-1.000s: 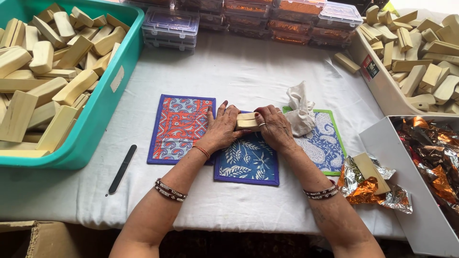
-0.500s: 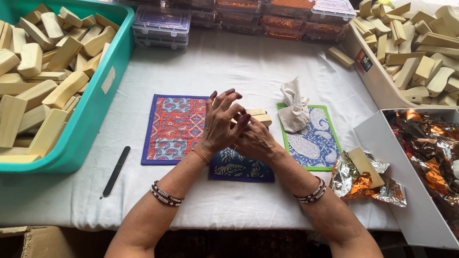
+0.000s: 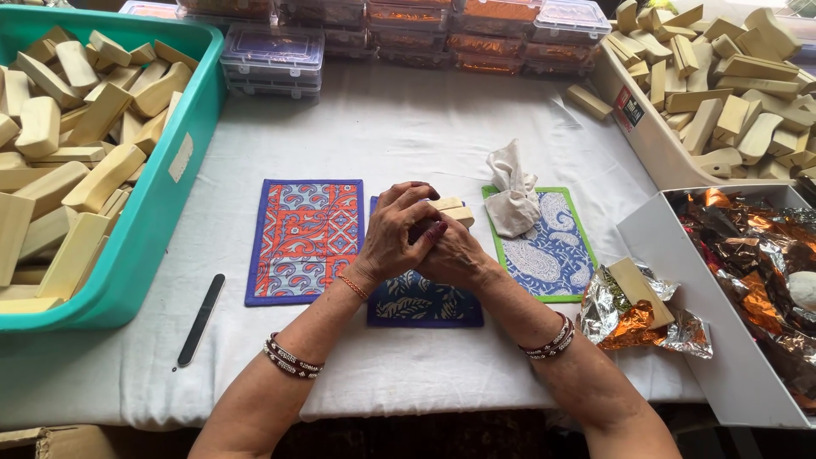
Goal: The person wipes a wooden block with a white cloth, then wraps it in foil and places it in a container. They repeat this process with another wooden block, wiping it clean before wrapping it in foil.
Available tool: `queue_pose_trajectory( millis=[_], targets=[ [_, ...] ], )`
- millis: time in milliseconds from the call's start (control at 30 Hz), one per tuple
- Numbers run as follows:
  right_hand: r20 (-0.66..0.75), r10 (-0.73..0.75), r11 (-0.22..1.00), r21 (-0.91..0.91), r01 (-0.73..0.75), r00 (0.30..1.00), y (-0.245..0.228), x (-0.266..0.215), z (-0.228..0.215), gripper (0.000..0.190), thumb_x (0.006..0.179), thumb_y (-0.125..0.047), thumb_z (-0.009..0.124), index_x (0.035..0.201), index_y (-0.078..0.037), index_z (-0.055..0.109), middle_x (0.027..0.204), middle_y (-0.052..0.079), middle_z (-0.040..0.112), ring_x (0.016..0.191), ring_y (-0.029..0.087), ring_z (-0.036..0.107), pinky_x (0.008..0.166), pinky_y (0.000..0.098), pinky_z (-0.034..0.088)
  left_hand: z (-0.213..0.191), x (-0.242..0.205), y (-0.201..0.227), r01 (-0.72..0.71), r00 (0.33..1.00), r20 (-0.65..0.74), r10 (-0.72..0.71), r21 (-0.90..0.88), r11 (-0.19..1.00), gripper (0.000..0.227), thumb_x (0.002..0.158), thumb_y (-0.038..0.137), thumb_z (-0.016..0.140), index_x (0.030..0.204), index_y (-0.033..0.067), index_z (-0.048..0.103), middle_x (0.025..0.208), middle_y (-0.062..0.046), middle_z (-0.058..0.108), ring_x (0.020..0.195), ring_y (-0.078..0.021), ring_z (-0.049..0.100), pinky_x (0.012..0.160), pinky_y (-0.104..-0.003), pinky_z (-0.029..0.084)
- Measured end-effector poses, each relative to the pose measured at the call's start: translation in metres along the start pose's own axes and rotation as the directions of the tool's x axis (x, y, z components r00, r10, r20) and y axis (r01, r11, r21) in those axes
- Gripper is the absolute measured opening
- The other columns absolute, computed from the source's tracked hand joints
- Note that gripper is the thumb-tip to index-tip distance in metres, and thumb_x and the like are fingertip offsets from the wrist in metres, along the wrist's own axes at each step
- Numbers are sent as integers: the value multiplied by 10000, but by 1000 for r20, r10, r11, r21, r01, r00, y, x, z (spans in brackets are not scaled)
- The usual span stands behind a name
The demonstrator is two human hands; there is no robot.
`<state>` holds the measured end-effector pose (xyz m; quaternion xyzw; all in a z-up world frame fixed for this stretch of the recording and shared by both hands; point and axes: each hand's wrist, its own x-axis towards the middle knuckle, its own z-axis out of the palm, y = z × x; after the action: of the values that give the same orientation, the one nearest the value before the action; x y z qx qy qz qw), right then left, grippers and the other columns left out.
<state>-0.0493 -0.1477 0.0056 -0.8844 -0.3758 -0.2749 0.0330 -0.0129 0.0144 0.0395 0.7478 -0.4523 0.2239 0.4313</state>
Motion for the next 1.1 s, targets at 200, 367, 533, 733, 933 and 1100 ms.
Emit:
queue_pose_trajectory(
  millis=[200, 367, 533, 733, 933, 1100],
  targets=[
    [-11, 57, 991, -118, -58, 998, 4, -7, 6, 465, 895, -203, 692, 1320, -31, 617, 1321, 118, 653, 1325, 282, 562, 1245, 509, 329, 2, -3, -2, -134, 987, -81, 142, 99, 986, 199, 931, 247, 715, 1057, 96, 680, 1309, -92, 660, 1322, -297, 545, 1113, -456, 401],
    [2, 220, 965, -145, -218, 975, 8, 7, -19, 633, 834, -362, 761, 1345, -47, 562, 1364, 168, 590, 1356, 330, 507, 1185, 590, 281, 13, -8, -24, 56, 995, -87, -42, 171, 984, 265, 1026, 276, 642, 1217, 92, 655, 1280, -84, 665, 1309, -288, 567, 1106, -459, 400],
    [41, 394, 919, -44, -393, 918, 21, -2, -13, 836, 794, -443, 806, 1465, -64, 484, 1417, 160, 548, 1358, 347, 487, 1096, 536, 375, 20, -14, -41, 331, 944, -47, -328, 197, 923, 436, 1000, 348, 565, 1328, 64, 609, 1264, -108, 668, 1205, -297, 582, 972, -472, 403],
    [179, 448, 893, -33, -450, 876, 29, -9, -4, 769, 806, -456, 807, 1433, -107, 532, 1282, 122, 618, 1188, 294, 573, 933, 461, 497, 25, -19, -54, 298, 924, 148, -352, 296, 907, 510, 956, 513, 596, 1219, 81, 661, 1163, -90, 700, 1166, -273, 588, 982, -479, 392],
    [5, 416, 908, -56, -415, 909, 25, -7, -7, 763, 767, -482, 827, 1383, -102, 588, 1235, 93, 647, 1133, 276, 602, 911, 443, 503, 24, -17, -56, 130, 989, 33, -146, 294, 947, 526, 1020, 542, 540, 1225, 74, 661, 1160, -90, 688, 1152, -280, 585, 1008, -479, 395],
    [155, 465, 885, -43, -464, 872, 22, -2, -5, 743, 771, -502, 831, 1368, -126, 594, 1173, 89, 651, 1090, 267, 614, 881, 438, 526, 29, -20, -62, 292, 918, 174, -357, 313, 904, 462, 1051, 494, 501, 1196, 91, 676, 1152, -84, 685, 1159, -276, 574, 987, -480, 410]
  ],
)
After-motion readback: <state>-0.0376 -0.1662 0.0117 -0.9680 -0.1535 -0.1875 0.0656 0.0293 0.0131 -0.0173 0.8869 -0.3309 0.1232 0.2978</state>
